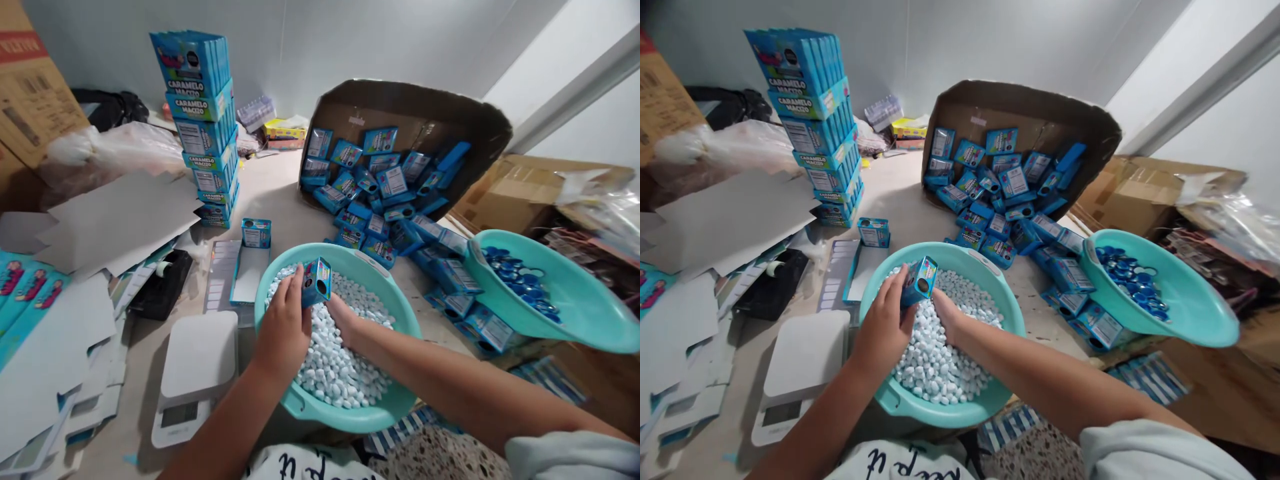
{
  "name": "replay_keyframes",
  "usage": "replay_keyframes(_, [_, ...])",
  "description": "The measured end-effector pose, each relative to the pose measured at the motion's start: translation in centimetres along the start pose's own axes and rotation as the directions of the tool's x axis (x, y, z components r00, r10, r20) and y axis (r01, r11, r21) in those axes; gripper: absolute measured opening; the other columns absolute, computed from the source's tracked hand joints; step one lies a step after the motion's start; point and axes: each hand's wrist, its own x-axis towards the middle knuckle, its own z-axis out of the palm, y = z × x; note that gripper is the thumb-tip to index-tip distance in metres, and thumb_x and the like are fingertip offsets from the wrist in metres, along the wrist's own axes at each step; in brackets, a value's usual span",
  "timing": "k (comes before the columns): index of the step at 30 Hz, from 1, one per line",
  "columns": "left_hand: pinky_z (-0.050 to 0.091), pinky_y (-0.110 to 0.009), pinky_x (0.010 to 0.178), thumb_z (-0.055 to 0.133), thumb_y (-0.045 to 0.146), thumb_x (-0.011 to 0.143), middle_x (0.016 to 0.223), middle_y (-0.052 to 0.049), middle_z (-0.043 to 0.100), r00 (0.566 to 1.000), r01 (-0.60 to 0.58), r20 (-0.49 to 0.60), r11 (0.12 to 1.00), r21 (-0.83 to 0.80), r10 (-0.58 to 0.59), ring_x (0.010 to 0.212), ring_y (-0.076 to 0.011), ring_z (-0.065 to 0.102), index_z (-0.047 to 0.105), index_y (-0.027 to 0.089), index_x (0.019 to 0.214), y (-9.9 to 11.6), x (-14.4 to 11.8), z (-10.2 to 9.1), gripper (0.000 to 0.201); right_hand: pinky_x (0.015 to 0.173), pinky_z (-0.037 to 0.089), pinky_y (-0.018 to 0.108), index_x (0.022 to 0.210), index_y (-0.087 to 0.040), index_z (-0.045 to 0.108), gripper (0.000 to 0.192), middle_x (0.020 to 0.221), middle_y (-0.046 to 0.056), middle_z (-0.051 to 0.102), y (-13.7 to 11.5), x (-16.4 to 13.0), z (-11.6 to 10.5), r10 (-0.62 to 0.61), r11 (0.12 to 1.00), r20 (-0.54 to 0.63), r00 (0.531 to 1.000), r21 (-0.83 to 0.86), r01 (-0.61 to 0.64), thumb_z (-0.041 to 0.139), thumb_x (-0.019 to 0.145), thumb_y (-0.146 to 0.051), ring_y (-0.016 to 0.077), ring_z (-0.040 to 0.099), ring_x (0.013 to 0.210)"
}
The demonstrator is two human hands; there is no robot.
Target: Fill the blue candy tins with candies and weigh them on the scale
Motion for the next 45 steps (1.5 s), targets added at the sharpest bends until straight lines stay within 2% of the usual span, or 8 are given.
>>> replay_keyframes(3, [0.053,-0.045,0.110,0.051,0.015,0.097,0.146,-0.016,0.054,1.000,0.002,-0.031,1.000,-0.008,-0.002,0.137,-0.0287,0.055,0.036,0.022,0.154,-0.1,-0.1,-0.1,0.059,0.094,0.054,0.041,0.088,-0.025,0.074,0.021,0.077,0.001,0.076,-0.1,0.3,0.1,0.213,0.966,0.013,0.977,0.149,-0.213,0.062,0.081,-0.041,0.0263,0.073,0.086])
replay_keyframes(5, [0.052,-0.044,0.111,0.053,0.018,0.098,0.144,-0.015,0.056,0.998,-0.008,-0.065,1.000,-0.026,0.007,0.138,-0.0277,0.055,0.041,0.023,0.150,0.0,-0.2,-0.3,0.054,0.086,0.057,0.040,0.086,-0.023,0.072,0.023,0.071,0.002,0.074,-0.2,0.5,-0.1,0.223,0.948,-0.007,0.975,0.236,-0.215,0.059,0.083,-0.042,0.0251,0.072,0.078])
replay_keyframes(8, [0.053,-0.043,0.110,0.056,0.022,0.099,0.140,-0.015,0.059,0.990,-0.034,-0.139,0.999,-0.039,0.028,0.135,-0.0268,0.058,0.043,0.023,0.149,0.3,-0.3,-0.5,0.052,0.075,0.058,0.037,0.082,-0.022,0.069,0.022,0.065,0.001,0.070,-0.6,0.6,-0.6,0.176,0.938,-0.071,0.982,0.315,-0.146,0.060,0.085,-0.042,0.0226,0.069,0.067])
replay_keyframes(15, [0.055,-0.042,0.106,0.061,0.020,0.095,0.130,-0.014,0.065,0.945,-0.108,-0.314,0.994,-0.023,0.096,0.126,-0.0266,0.063,0.051,0.020,0.141,0.3,-0.7,-0.6,0.047,0.053,0.052,0.024,0.081,-0.020,0.059,0.012,0.064,-0.001,0.066,-3.4,0.6,-1.4,-0.138,0.891,-0.214,0.967,0.400,0.216,0.052,0.087,-0.029,0.0145,0.061,0.054])
replay_keyframes(24, [0.057,-0.046,0.102,0.056,0.013,0.092,0.125,-0.015,0.067,0.995,-0.066,-0.076,0.995,-0.071,0.060,0.119,-0.0291,0.065,0.055,0.016,0.137,0.2,-0.6,-0.9,0.046,0.049,0.051,0.021,0.088,-0.021,0.058,0.018,0.074,0.003,0.066,-8.8,-2.1,0.6,-0.351,0.685,-0.224,0.909,0.601,0.412,0.041,0.088,-0.027,0.0143,0.064,0.065])
replay_keyframes(31, [0.056,-0.048,0.103,0.052,0.015,0.094,0.129,-0.015,0.066,0.999,-0.042,-0.002,0.994,-0.104,0.042,0.122,-0.0295,0.063,0.054,0.017,0.138,0.3,-0.7,-0.9,0.044,0.054,0.051,0.021,0.084,-0.022,0.059,0.016,0.073,0.001,0.065,-7.9,-3.0,2.9,-0.396,0.665,-0.188,0.899,0.616,0.422,0.044,0.087,-0.028,0.0134,0.064,0.069])
replay_keyframes(37, [0.055,-0.046,0.105,0.051,0.017,0.097,0.131,-0.014,0.066,0.997,-0.068,0.020,0.992,-0.107,0.071,0.122,-0.0281,0.063,0.054,0.017,0.138,0.2,-0.7,-1.0,0.041,0.052,0.048,0.022,0.075,-0.022,0.056,0.024,0.070,0.000,0.062,-7.1,-3.7,4.0,-0.396,0.639,-0.279,0.875,0.600,0.481,0.041,0.092,-0.030,0.0130,0.060,0.063])
replay_keyframes(45, [0.053,-0.046,0.105,0.051,0.026,0.100,0.128,-0.013,0.067,0.994,-0.105,0.008,0.992,-0.072,0.106,0.122,-0.0294,0.063,0.056,0.017,0.135,-0.1,-0.8,-0.9,0.036,0.053,0.047,0.022,0.069,-0.021,0.050,0.018,0.063,-0.001,0.060,-6.4,-4.0,4.0,-0.439,0.644,-0.280,0.854,0.565,0.516,0.047,0.086,-0.026,0.0128,0.062,0.062])
